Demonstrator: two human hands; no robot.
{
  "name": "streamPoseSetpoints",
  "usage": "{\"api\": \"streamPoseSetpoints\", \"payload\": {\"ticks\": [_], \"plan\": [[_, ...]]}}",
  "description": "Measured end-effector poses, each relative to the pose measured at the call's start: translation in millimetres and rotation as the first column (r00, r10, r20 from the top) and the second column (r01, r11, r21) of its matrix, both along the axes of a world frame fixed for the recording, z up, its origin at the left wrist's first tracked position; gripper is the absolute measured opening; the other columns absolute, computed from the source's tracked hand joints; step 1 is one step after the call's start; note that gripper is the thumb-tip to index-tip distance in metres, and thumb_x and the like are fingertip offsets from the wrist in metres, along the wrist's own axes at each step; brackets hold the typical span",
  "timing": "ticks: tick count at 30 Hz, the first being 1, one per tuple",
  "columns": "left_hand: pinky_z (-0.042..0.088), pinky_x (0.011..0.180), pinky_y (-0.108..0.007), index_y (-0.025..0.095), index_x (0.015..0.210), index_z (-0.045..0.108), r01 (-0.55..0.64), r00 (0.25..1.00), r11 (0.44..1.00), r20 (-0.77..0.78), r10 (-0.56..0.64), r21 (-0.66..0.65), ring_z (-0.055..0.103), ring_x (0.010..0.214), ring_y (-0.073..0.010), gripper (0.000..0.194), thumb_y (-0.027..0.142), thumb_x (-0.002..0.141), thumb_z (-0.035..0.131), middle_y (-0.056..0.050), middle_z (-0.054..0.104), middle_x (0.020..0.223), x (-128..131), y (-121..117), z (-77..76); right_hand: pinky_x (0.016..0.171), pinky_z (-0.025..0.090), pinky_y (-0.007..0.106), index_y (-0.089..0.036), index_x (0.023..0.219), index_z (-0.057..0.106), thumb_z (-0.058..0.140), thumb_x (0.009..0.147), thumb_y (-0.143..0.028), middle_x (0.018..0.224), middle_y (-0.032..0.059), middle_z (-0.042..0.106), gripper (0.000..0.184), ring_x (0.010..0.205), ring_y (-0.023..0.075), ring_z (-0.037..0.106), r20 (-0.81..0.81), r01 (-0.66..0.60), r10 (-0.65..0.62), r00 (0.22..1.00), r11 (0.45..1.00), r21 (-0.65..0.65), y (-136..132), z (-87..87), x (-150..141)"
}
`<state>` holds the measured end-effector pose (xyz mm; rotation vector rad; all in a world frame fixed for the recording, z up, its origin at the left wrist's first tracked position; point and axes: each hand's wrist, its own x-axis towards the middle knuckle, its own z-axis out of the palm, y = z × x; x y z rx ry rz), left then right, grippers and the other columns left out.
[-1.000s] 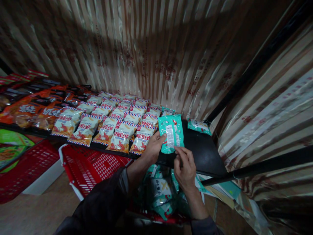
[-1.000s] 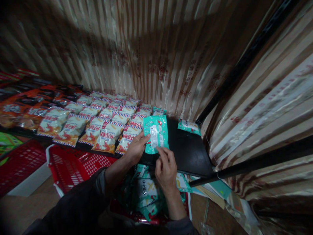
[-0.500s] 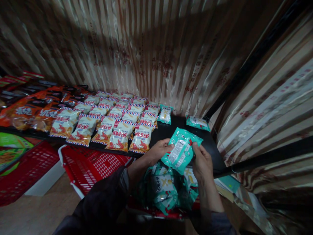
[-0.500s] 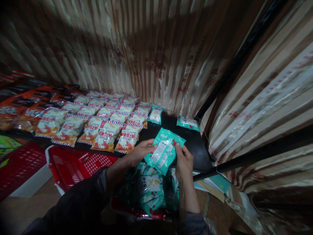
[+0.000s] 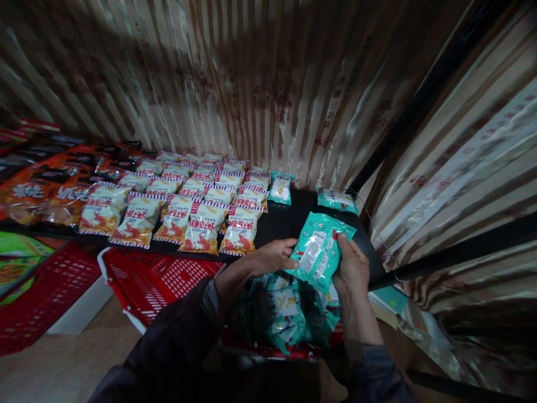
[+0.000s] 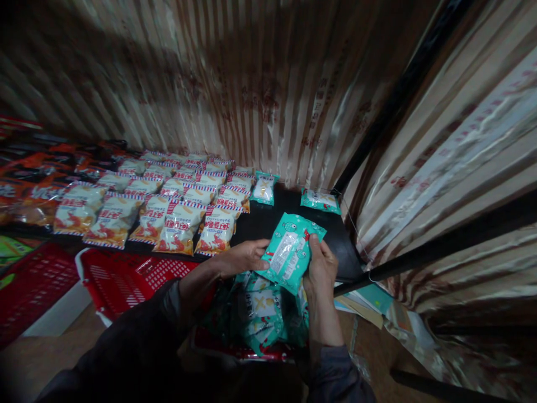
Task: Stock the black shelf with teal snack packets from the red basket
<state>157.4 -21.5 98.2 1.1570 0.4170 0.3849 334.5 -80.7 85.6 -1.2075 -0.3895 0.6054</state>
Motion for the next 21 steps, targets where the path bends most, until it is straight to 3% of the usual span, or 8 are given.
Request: {"api": "streamPoseSetpoints", "payload": {"ticks": [4,9,12,17,21], "plan": [[0.051,0.07,-0.028,0.017,0.109,0.067,-0.037,0.999,0.999,0.015,0.038,-0.005,0.068,0.074,-0.0197,0.052,0.028,0.06,0.082,-0.008,0.075,0.088,-1,3,-1.3,0.06,0.054,0.027,-0.019,0.089,0.073,0.08,0.063,-0.05,0.078,0.0013,0.074,0.041,0.064,0.0149,0.065,-0.004,-0.05,0.05,0.999,0.999,-0.016,0,1.8,1],[0.052,0.074,-0.03,0.014,0.112,0.064,-0.274,0.96,0.96,0.043,0.277,-0.061,0.069,0.074,-0.0187,0.058,0.028,0.059,0.083,-0.008,0.075,0.088,2,8,2.5,0.067,0.054,0.027,-0.022,0.108,0.07,0.078,0.065,-0.056,0.094,0.0032,0.075,0.055,0.076,0.015,0.067,-0.005,-0.28,0.281,0.96,0.956,-0.085,-4,7.6,-4],[0.054,0.076,-0.032,0.013,0.113,0.063,-0.398,0.915,0.914,0.046,0.402,-0.08,0.07,0.076,-0.0201,0.062,0.025,0.056,0.085,-0.008,0.074,0.091,4,11,7.0,0.067,0.054,0.026,-0.02,0.102,0.072,0.083,0.06,-0.052,0.095,0.0044,0.074,0.053,0.078,0.0156,0.067,0.011,-0.366,0.372,0.928,0.919,-0.143,-6,6.0,-9],[0.056,0.076,-0.035,0.014,0.119,0.059,-0.496,0.866,0.865,0.03,0.499,-0.079,0.07,0.08,-0.0222,0.064,0.021,0.059,0.083,-0.008,0.074,0.092,5,12,11.3,0.063,0.054,0.025,-0.02,0.089,0.075,0.086,0.056,-0.044,0.076,0.0004,0.072,0.042,0.065,0.0119,0.064,-0.03,-0.373,0.372,0.928,0.919,-0.128,-4,-0.5,-14],[0.056,0.076,-0.037,0.014,0.122,0.057,-0.495,0.867,0.866,0.016,0.497,-0.068,0.07,0.084,-0.0231,0.065,0.02,0.062,0.083,-0.009,0.074,0.096,3,13,11.2,0.06,0.052,0.026,-0.019,0.09,0.076,0.086,0.056,-0.042,0.073,0.0003,0.071,0.042,0.061,0.0113,0.06,0.015,-0.33,0.335,0.942,0.935,-0.132,-3,-2.2,-14]]}}
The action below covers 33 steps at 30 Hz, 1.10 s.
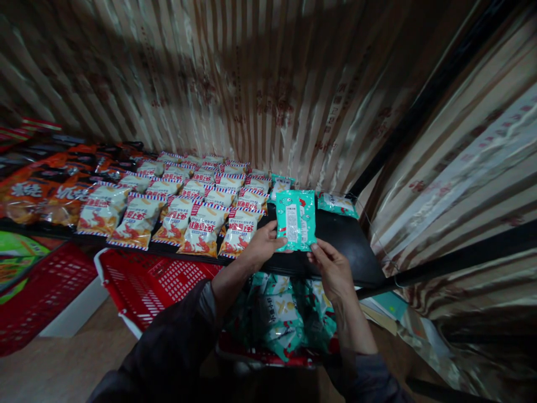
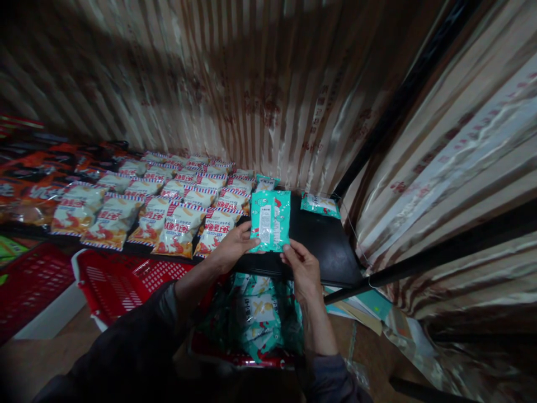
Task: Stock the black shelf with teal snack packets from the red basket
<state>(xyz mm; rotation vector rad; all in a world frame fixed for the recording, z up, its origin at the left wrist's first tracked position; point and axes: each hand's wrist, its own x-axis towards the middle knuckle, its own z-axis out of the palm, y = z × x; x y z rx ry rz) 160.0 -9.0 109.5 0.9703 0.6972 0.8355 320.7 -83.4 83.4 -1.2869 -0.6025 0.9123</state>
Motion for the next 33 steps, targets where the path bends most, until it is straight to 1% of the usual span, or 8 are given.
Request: {"api": "streamPoseSetpoints", "payload": {"ticks": [4,7,11,13,18,22,29,33], "plan": [[0.054,0.08,-0.036,0.013,0.121,0.058,0.031,0.999,0.999,0.017,-0.031,0.009,0.069,0.088,-0.0237,0.068,0.028,0.061,0.086,-0.01,0.073,0.099,-1.9,2.7,-2.2,0.058,0.048,0.026,-0.019,0.092,0.077,0.085,0.055,-0.042,0.072,0.0001,0.072,0.044,0.057,0.0098,0.055,0.059,0.039,-0.038,0.998,0.999,-0.019,0.6,-0.5,0.8],[0.051,0.084,-0.033,0.012,0.116,0.061,-0.008,0.998,1.0,0.055,0.008,0.01,0.068,0.091,-0.0227,0.063,0.034,0.062,0.086,-0.01,0.074,0.097,0.5,3.2,-5.7,0.058,0.046,0.027,-0.02,0.09,0.078,0.086,0.053,-0.041,0.072,0.0001,0.072,0.043,0.057,0.0099,0.055,0.067,0.036,-0.035,0.997,0.999,-0.019,0.6,-0.3,-0.2],[0.05,0.082,-0.031,0.013,0.112,0.063,-0.051,0.995,0.999,0.092,0.049,0.013,0.068,0.089,-0.0212,0.058,0.035,0.062,0.085,-0.008,0.074,0.094,4.4,1.8,-9.3,0.058,0.046,0.027,-0.02,0.089,0.078,0.086,0.051,-0.041,0.069,-0.0008,0.071,0.044,0.056,0.0104,0.055,0.085,0.012,-0.011,0.996,1.0,-0.015,0.0,1.1,-2.6],[0.05,0.081,-0.029,0.014,0.111,0.063,-0.046,0.993,0.999,0.106,0.044,0.019,0.067,0.088,-0.0205,0.058,0.035,0.062,0.085,-0.007,0.074,0.093,4.6,1.4,-9.2,0.061,0.048,0.027,-0.021,0.092,0.077,0.085,0.053,-0.043,0.071,-0.0005,0.071,0.045,0.059,0.0113,0.056,0.101,0.003,-0.004,0.995,1.0,0.006,-0.5,1.5,-2.8],[0.05,0.079,-0.029,0.014,0.111,0.064,-0.032,0.996,0.999,0.087,0.029,0.028,0.068,0.086,-0.0203,0.058,0.035,0.06,0.085,-0.006,0.074,0.093,2.1,1.6,-6.1,0.069,0.051,0.028,-0.022,0.096,0.076,0.079,0.063,-0.052,0.093,0.0034,0.075,0.044,0.079,0.016,0.064,0.074,-0.035,0.033,0.997,0.999,0.024,-1.5,-1.7,0.1],[0.05,0.082,-0.031,0.014,0.109,0.065,0.005,0.998,0.999,0.066,-0.007,0.032,0.067,0.091,-0.0217,0.055,0.033,0.061,0.084,-0.007,0.074,0.095,1.1,-0.3,-3.9,0.066,0.051,0.027,-0.021,0.094,0.076,0.079,0.065,-0.053,0.088,0.0035,0.075,0.044,0.074,0.0162,0.065,0.044,-0.059,0.059,0.997,0.998,0.014,-1.0,-3.9,1.2],[0.05,0.083,-0.031,0.013,0.106,0.066,0.026,0.996,0.999,0.079,-0.029,0.033,0.067,0.093,-0.0226,0.058,0.044,0.06,0.085,-0.008,0.074,0.094,2.0,-3.3,-0.2,0.061,0.049,0.027,-0.02,0.086,0.077,0.083,0.057,-0.051,0.078,0.0022,0.075,0.042,0.068,0.0153,0.063,0.036,0.031,-0.032,0.999,0.999,0.021,0.6,-3.1,0.0],[0.05,0.082,-0.03,0.013,0.102,0.067,0.014,0.996,0.999,0.093,-0.018,0.043,0.067,0.09,-0.0214,0.058,0.051,0.062,0.082,-0.007,0.074,0.095,4.6,-5.0,-0.2,0.063,0.05,0.03,-0.019,0.086,0.077,0.081,0.058,-0.051,0.078,0.0025,0.075,0.042,0.067,0.0166,0.063,0.08,0.083,-0.084,0.993,0.996,0.016,2.2,-7.8,1.7]]}}
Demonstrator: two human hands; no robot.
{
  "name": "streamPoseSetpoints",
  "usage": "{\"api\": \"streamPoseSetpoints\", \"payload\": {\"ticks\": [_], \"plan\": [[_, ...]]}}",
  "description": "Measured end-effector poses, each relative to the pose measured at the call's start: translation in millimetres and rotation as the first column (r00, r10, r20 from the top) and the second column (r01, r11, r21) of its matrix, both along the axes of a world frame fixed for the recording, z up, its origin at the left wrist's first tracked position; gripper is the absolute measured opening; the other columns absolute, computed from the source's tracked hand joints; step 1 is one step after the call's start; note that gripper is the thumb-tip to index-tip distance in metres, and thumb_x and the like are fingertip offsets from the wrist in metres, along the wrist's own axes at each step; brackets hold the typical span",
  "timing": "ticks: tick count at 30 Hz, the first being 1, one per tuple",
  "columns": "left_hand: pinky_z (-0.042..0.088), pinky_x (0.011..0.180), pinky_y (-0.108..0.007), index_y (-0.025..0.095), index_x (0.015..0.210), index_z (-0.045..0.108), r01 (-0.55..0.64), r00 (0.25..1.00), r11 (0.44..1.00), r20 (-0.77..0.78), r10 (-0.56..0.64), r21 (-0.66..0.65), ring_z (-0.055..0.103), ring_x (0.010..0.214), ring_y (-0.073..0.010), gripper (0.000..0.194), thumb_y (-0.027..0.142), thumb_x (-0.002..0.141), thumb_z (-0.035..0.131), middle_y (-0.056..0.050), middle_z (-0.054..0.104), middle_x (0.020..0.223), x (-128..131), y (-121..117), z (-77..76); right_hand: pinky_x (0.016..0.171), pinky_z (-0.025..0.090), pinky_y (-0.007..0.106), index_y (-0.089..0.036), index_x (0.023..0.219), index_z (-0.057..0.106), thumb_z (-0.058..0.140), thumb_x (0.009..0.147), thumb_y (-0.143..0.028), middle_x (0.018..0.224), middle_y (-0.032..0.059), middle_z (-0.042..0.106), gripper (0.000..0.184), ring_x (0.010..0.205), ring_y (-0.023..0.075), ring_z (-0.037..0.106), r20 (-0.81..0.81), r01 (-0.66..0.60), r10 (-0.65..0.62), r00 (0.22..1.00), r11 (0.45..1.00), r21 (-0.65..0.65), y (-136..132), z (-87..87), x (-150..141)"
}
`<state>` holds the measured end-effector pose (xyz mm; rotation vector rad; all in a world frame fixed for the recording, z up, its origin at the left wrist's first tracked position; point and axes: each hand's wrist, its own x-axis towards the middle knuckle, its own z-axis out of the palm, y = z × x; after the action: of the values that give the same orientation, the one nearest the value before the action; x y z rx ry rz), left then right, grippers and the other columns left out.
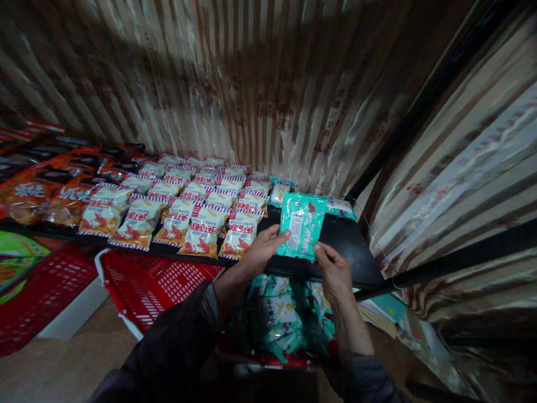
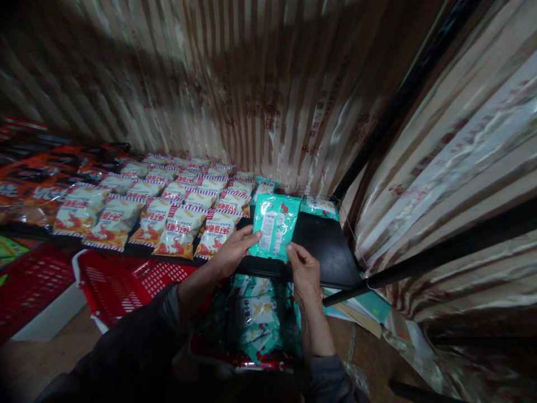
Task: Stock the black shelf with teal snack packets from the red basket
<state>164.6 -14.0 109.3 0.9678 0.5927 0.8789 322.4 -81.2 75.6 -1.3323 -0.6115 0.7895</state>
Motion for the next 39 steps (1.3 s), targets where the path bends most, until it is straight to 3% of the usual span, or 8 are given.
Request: {"api": "streamPoseSetpoints", "payload": {"ticks": [4,6,9,12,22,27,32,39], "plan": [[0.051,0.078,-0.031,0.012,0.099,0.066,-0.022,1.0,1.0,-0.015,0.022,0.005,0.068,0.083,-0.0209,0.057,0.051,0.062,0.082,-0.007,0.074,0.089,2,0,-2.2,0.065,0.051,0.033,-0.017,0.089,0.075,0.076,0.064,-0.053,0.081,0.0046,0.073,0.044,0.07,0.0186,0.063,0.086,0.01,-0.009,0.996,1.0,-0.008,2,-5.6,1],[0.052,0.076,-0.031,0.013,0.096,0.064,-0.042,0.999,0.999,-0.027,0.043,0.011,0.069,0.08,-0.0203,0.055,0.051,0.061,0.083,-0.007,0.074,0.087,3,0,-3.2,0.071,0.052,0.035,-0.016,0.095,0.073,0.072,0.069,-0.053,0.089,0.0068,0.072,0.045,0.077,0.0198,0.064,0.236,0.048,-0.056,0.97,0.998,0.038,1,-5.2,0],[0.052,0.073,-0.031,0.013,0.092,0.062,-0.088,0.995,0.996,-0.044,0.089,0.026,0.068,0.076,-0.0191,0.054,0.052,0.061,0.083,-0.006,0.073,0.084,4,1,-5.1,0.081,0.051,0.038,-0.018,0.106,0.071,0.065,0.078,-0.047,0.101,0.0088,0.066,0.04,0.086,0.02,0.062,0.566,0.104,-0.176,0.805,0.982,0.158,-3,0.8,-5],[0.052,0.07,-0.029,0.014,0.091,0.061,-0.138,0.987,0.989,-0.075,0.142,0.053,0.067,0.072,-0.0175,0.052,0.051,0.062,0.082,-0.005,0.072,0.081,6,2,-7.8,0.082,0.052,0.037,-0.021,0.106,0.071,0.058,0.087,-0.04,0.101,0.0086,0.064,0.03,0.089,0.0192,0.062,0.749,0.045,-0.207,0.629,0.972,0.23,-7,7.3,-11],[0.051,0.075,-0.032,0.014,0.094,0.058,-0.115,0.992,0.991,-0.048,0.118,0.067,0.067,0.076,-0.0187,0.054,0.049,0.061,0.083,-0.005,0.072,0.085,6,0,-3.7,0.092,0.049,0.041,-0.024,0.116,0.068,0.052,0.092,-0.036,0.106,0.0092,0.067,0.031,0.1,0.0221,0.061,0.867,-0.079,-0.141,0.477,0.976,0.202,-7,4.8,-18],[0.051,0.076,-0.029,0.016,0.095,0.056,-0.066,0.998,0.996,0.028,0.065,0.058,0.067,0.087,-0.019,0.052,0.049,0.064,0.081,-0.005,0.07,0.093,6,-4,3.4,0.1,0.044,0.048,-0.023,0.133,0.055,0.055,0.089,-0.045,0.125,0.012,0.062,0.049,0.116,0.0271,0.055,0.907,-0.145,-0.077,0.415,0.978,0.149,-10,8.2,-18],[0.052,0.078,-0.028,0.018,0.103,0.058,-0.014,0.999,0.996,0.045,0.01,0.084,0.064,0.096,-0.0189,0.045,0.049,0.074,0.073,-0.006,0.067,0.103,5,-9,9.3,0.107,0.038,0.049,-0.021,0.144,0.039,0.064,0.08,-0.055,0.142,0.0142,0.05,0.077,0.131,0.0299,0.045,0.88,-0.172,-0.01,0.474,0.98,0.103,-10,5.2,-24],[0.052,0.088,-0.035,0.017,0.109,0.065,0.105,0.994,0.981,0.006,-0.107,0.161,0.057,0.116,-0.0268,0.047,0.05,0.076,0.072,-0.011,0.065,0.115,10,-17,7.4,0.099,0.044,0.04,-0.018,0.135,0.05,0.048,0.09,-0.05,0.128,0.013,0.062,0.055,0.118,0.0253,0.057,0.549,0.054,-0.097,0.83,0.994,0.094,-9,8.4,-28]]}}
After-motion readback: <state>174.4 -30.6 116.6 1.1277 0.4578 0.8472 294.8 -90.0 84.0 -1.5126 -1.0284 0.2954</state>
